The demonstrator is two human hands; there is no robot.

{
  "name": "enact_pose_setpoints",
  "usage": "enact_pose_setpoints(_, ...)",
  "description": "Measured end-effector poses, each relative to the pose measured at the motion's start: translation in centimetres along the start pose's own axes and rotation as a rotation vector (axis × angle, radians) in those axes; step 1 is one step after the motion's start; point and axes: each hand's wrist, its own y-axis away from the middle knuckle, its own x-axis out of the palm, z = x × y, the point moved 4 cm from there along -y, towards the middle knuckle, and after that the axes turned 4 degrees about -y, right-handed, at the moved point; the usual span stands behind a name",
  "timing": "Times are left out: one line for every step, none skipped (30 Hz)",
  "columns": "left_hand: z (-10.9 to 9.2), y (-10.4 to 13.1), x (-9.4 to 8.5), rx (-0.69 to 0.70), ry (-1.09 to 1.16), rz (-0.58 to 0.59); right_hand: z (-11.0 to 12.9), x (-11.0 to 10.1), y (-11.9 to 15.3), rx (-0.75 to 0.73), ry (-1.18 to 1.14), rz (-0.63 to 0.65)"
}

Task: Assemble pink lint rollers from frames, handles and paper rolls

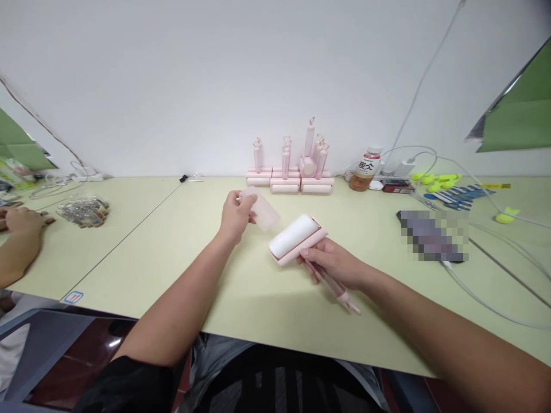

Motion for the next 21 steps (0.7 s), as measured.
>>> enact_pose_setpoints(0.0,0.1,0.1,-0.038,0.091,0.007,-0.1,0.2,0.0,0.009,-0.005,0.042)
enact_pose_setpoints(0.0,0.3,0.3,-0.069,0.183,0.041,-0.1,0.3,0.1,0.016,-0.016,0.075)
enact_pose_setpoints(-0.1,0.6,0.7,-0.092,0.27,0.099,-0.1,0.4,0.1,0.02,-0.031,0.097)
enact_pose_setpoints(-0.1,0.9,1.1,-0.111,0.342,0.172,-0.1,0.3,0.1,0.022,-0.046,0.106)
enact_pose_setpoints(-0.2,1.3,1.5,-0.129,0.398,0.244,0.0,0.3,0.1,0.022,-0.056,0.106)
enact_pose_setpoints(-0.2,1.7,1.8,-0.149,0.437,0.301,0.0,0.2,0.0,0.016,-0.063,0.101)
enact_pose_setpoints(-0.1,2.0,2.1,-0.172,0.463,0.333,0.1,0.1,0.0,0.008,-0.065,0.096)
enact_pose_setpoints(0.0,2.3,2.3,-0.194,0.478,0.344,0.2,0.1,0.1,-0.001,-0.059,0.093)
enact_pose_setpoints(0.2,2.5,2.5,-0.213,0.489,0.338,0.2,0.0,0.1,-0.006,-0.046,0.093)
enact_pose_setpoints(0.2,2.6,2.6,-0.227,0.499,0.319,0.2,0.0,0.1,-0.008,-0.03,0.098)
enact_pose_setpoints(0.3,2.8,2.7,-0.235,0.51,0.296,0.2,0.1,0.1,-0.007,-0.014,0.106)
enact_pose_setpoints(0.3,2.9,2.8,-0.241,0.522,0.277,0.2,0.2,0.2,-0.004,0.001,0.117)
enact_pose_setpoints(0.3,3.0,2.9,-0.245,0.536,0.268,0.2,0.2,0.2,-0.001,0.013,0.128)
enact_pose_setpoints(0.3,3.1,3.0,-0.249,0.549,0.268,0.2,0.3,0.3,0.0,0.02,0.136)
enact_pose_setpoints(0.2,3.2,3.2,-0.254,0.559,0.278,0.2,0.4,0.3,0.0,0.021,0.14)
enact_pose_setpoints(0.2,3.4,3.3,-0.26,0.566,0.294,0.2,0.5,0.3,-0.001,0.019,0.132)
enact_pose_setpoints(0.2,3.6,3.4,-0.265,0.571,0.311,0.2,0.5,0.3,-0.003,0.019,0.117)
enact_pose_setpoints(0.2,3.7,3.5,-0.268,0.576,0.327,0.2,0.5,0.3,-0.007,0.019,0.098)
enact_pose_setpoints(0.2,3.9,3.6,-0.267,0.578,0.341,0.3,0.4,0.3,-0.013,0.017,0.082)
enact_pose_setpoints(0.2,4.0,3.7,-0.262,0.577,0.353,0.3,0.4,0.3,-0.019,0.011,0.073)
enact_pose_setpoints(0.2,4.1,3.7,-0.254,0.574,0.364,0.3,0.4,0.3,-0.022,0.003,0.071)
